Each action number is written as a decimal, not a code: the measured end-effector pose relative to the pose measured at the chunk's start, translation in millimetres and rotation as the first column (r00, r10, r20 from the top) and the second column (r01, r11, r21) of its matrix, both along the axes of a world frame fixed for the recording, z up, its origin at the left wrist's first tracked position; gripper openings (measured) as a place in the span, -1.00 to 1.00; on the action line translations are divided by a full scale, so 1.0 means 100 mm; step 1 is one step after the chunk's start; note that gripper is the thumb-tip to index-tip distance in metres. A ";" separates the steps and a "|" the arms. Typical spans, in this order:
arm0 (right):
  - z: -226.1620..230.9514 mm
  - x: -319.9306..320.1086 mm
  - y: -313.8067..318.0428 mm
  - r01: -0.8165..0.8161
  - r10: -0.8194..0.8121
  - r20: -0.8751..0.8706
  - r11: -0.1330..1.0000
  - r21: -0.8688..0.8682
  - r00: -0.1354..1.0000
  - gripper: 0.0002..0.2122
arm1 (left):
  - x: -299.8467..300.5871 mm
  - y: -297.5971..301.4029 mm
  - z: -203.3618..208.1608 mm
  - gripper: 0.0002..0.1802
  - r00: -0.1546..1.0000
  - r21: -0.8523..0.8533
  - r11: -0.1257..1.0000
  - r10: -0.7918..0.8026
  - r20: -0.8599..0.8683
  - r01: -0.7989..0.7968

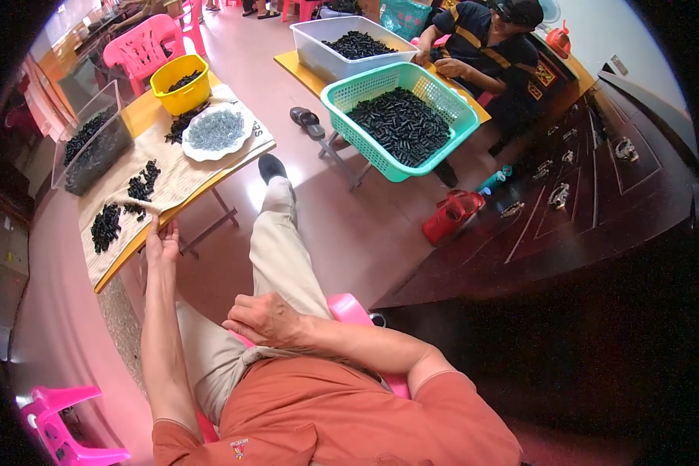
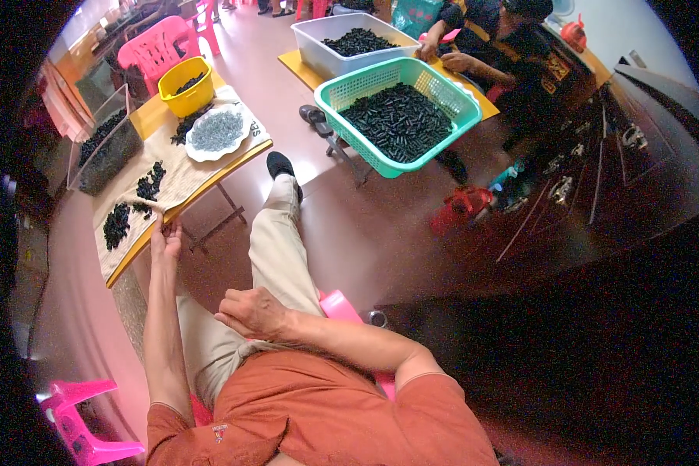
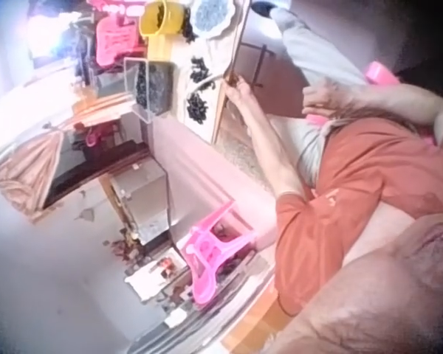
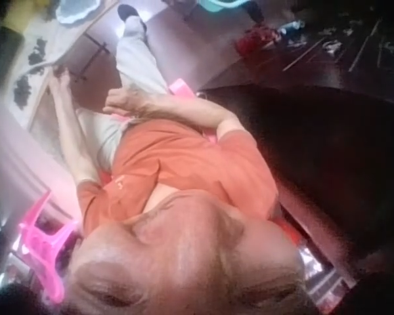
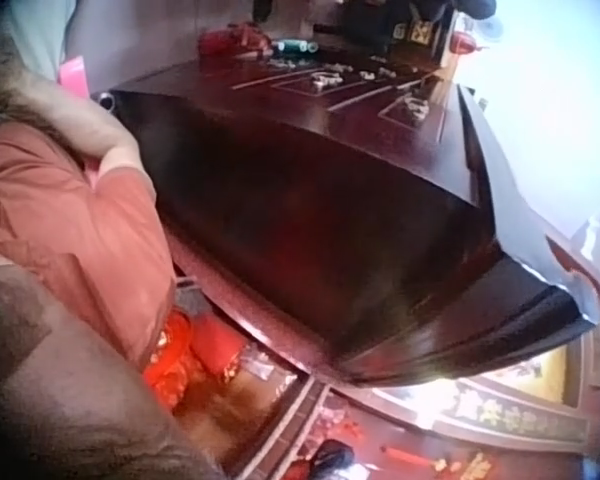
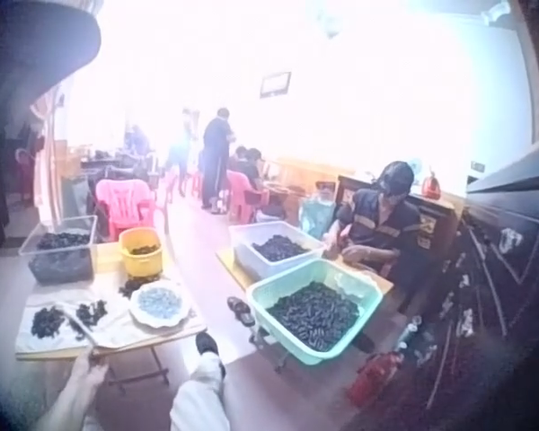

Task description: The person sorts plastic pieces and metal pins on the table, then assembles components by picking up the pins and inserting them into the plastic pieces by hand.

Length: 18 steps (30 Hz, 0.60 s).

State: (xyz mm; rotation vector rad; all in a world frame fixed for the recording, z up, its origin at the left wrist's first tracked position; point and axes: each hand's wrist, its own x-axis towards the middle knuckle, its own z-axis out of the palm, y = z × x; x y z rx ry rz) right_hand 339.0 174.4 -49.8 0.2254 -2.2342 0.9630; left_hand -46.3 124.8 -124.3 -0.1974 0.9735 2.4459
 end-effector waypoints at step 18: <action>0.13 -0.48 0.18 -0.008 0.002 0.061 0.996 0.084 0.998 -0.79 | 0.28 -0.19 0.25 -0.58 0.999 -0.076 0.997 -0.016 0.040 0.019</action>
